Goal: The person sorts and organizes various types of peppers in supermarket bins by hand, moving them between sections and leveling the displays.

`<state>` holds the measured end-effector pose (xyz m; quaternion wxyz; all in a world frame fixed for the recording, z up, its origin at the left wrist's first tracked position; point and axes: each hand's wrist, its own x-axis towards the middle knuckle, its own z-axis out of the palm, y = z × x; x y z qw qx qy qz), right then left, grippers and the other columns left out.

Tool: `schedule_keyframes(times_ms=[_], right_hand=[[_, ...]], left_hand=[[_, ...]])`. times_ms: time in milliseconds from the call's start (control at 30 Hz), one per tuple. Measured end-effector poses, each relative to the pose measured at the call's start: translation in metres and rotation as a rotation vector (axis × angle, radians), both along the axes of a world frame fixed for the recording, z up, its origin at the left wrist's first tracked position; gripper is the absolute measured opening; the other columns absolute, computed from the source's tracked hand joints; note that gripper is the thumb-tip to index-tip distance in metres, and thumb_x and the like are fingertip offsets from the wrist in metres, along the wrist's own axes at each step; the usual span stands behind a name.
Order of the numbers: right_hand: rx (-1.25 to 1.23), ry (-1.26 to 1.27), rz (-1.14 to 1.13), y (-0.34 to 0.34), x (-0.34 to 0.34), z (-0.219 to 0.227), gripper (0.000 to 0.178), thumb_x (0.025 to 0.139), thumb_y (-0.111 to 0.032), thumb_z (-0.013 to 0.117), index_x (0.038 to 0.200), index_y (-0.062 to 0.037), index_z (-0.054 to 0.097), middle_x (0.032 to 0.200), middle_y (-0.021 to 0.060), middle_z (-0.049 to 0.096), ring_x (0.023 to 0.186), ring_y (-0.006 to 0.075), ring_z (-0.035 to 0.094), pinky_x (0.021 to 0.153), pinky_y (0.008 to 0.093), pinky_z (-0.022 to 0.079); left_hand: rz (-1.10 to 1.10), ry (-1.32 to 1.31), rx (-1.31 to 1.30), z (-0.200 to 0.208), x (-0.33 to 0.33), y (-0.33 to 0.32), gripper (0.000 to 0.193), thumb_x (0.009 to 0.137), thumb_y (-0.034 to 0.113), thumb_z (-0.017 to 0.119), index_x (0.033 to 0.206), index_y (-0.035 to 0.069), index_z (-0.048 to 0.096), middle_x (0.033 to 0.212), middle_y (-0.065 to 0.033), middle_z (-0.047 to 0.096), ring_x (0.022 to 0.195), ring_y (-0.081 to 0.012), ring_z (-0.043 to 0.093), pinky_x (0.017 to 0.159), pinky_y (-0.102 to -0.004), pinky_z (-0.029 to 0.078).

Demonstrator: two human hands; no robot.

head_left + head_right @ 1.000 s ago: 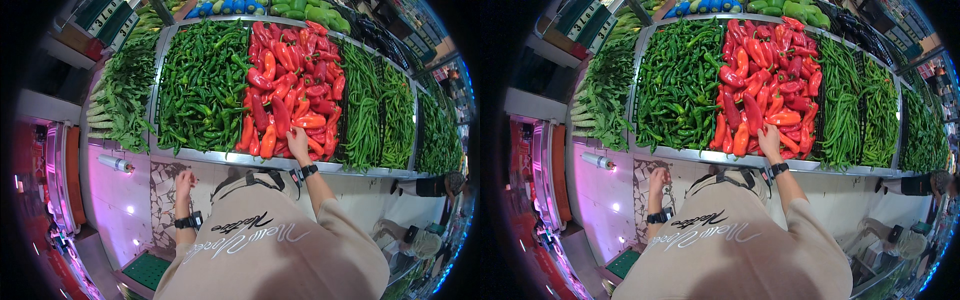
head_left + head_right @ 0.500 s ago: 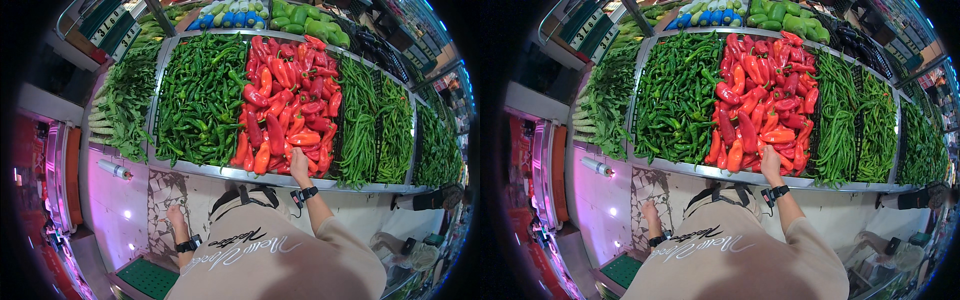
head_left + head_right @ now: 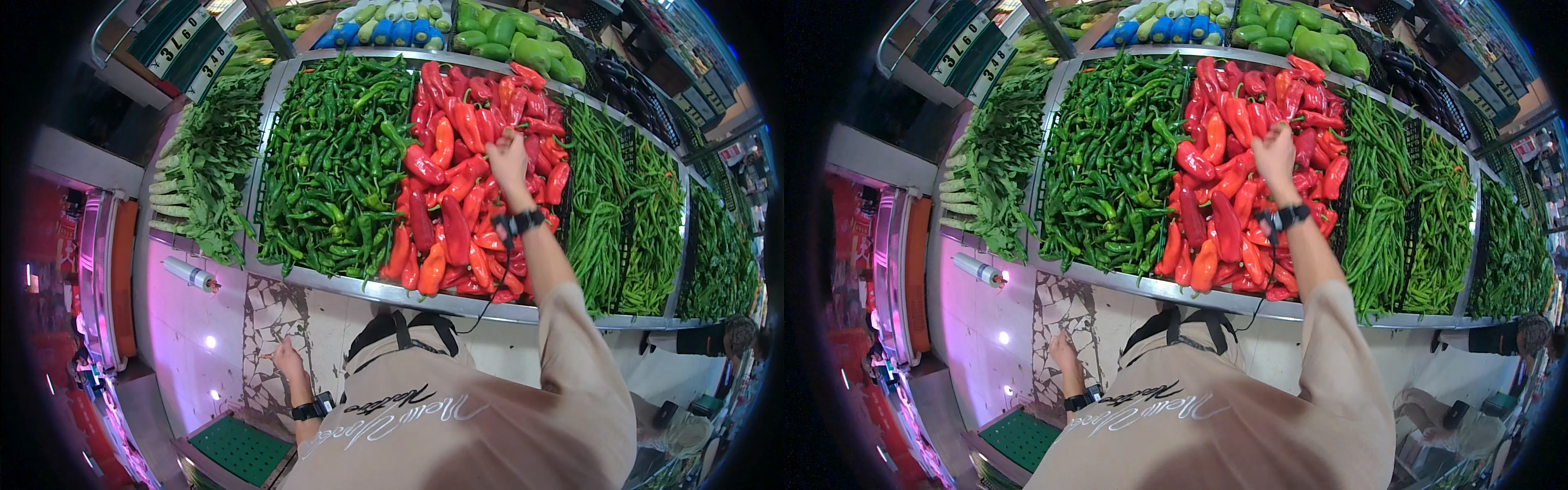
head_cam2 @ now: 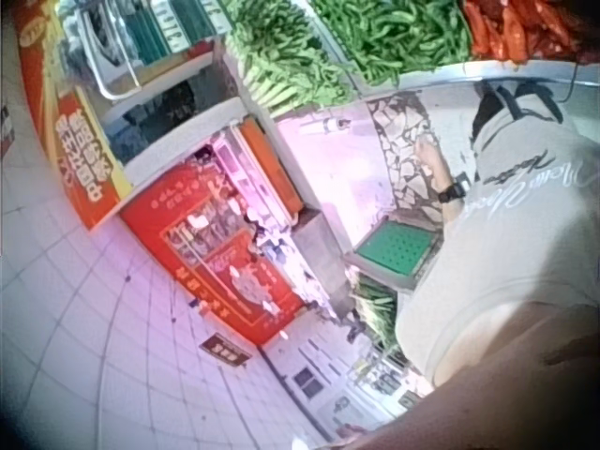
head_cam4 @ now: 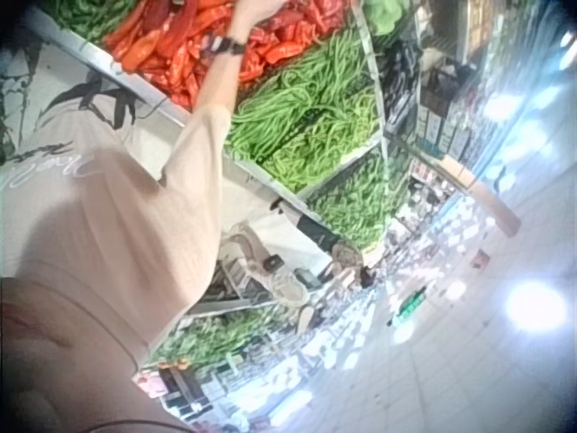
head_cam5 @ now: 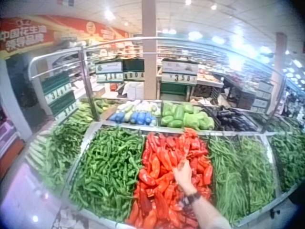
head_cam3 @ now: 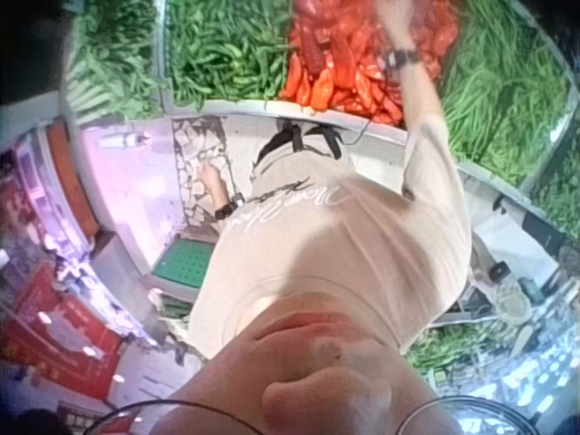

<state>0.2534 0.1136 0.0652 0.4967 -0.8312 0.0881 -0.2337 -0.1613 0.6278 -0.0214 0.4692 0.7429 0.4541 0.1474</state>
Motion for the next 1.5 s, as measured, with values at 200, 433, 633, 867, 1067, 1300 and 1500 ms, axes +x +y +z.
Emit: schedule_keyframes(times_ms=[200,433,633,867,1067,1300,1500], right_hand=[[-0.424,0.461,-0.136,-0.030,0.157,0.011,0.079,0.069,-0.045,0.082,0.125,0.0043,0.056,0.126,0.0268,0.061,0.122,0.0396,0.057,0.101,0.0460,0.047],[-0.605,0.617,-0.073,-0.021,0.221,-0.029,0.076,0.075,-0.044,0.079,0.132,-0.0005,0.052,0.128,0.0240,0.062,0.120,0.0372,0.061,0.102,0.0472,0.047],[-0.680,0.540,-0.104,-0.021,0.228,-0.020,0.062,0.073,-0.045,0.079,0.117,-0.0042,0.064,0.118,0.0211,0.068,0.112,0.0354,0.065,0.096,0.0448,0.050],[-0.569,0.108,0.044,-0.033,0.166,0.088,0.062,0.066,-0.036,0.083,0.115,-0.0016,0.066,0.104,0.0186,0.072,0.099,0.0307,0.069,0.088,0.0387,0.053],[-0.251,-0.060,0.394,0.035,0.033,0.216,0.055,0.073,-0.019,0.084,0.117,0.0021,0.060,0.103,0.0086,0.069,0.093,0.0158,0.066,0.083,0.0294,0.053],[0.041,0.073,0.730,0.142,-0.088,0.244,0.049,0.075,-0.013,0.084,0.116,0.0005,0.061,0.098,0.0016,0.065,0.089,0.0086,0.061,0.079,0.0253,0.050],[0.229,0.302,0.938,0.224,-0.151,0.212,0.053,0.073,-0.018,0.087,0.115,0.0041,0.062,0.097,0.0062,0.069,0.087,0.0104,0.065,0.076,0.0267,0.053]], left_hand=[[0.181,0.008,-0.159,0.017,-0.018,-0.009,0.042,0.098,0.021,0.057,0.061,0.010,0.042,0.054,0.0038,0.036,0.044,-0.0073,0.035,0.042,-0.0273,0.026],[0.280,0.078,-0.139,-0.007,-0.102,-0.002,0.030,0.098,0.018,0.058,0.070,0.009,0.049,0.061,0.0024,0.046,0.050,-0.0074,0.042,0.044,-0.0251,0.033],[0.346,0.137,-0.081,-0.025,-0.119,-0.006,0.020,0.096,0.018,0.058,0.079,0.009,0.055,0.064,-0.0006,0.053,0.051,-0.0091,0.048,0.043,-0.0245,0.035],[0.123,0.046,-0.001,-0.040,-0.044,0.022,0.018,0.096,0.016,0.057,0.083,0.004,0.058,0.068,-0.0030,0.055,0.059,-0.0100,0.049,0.054,-0.0264,0.039],[-0.300,-0.249,-0.062,0.007,0.105,0.017,0.010,0.092,0.009,0.058,0.087,0.001,0.058,0.075,-0.0041,0.056,0.068,-0.0137,0.054,0.066,-0.0283,0.046],[-0.964,-0.495,0.033,0.165,0.222,-0.057,0.031,0.082,0.012,0.070,0.109,0.002,0.059,0.106,-0.0074,0.061,0.092,-0.0179,0.060,0.077,-0.0285,0.048],[-1.280,-0.700,-0.240,0.216,0.219,-0.072,0.070,0.078,0.028,0.081,0.134,-0.002,0.051,0.126,-0.0164,0.060,0.117,-0.0277,0.058,0.103,-0.0390,0.044]])
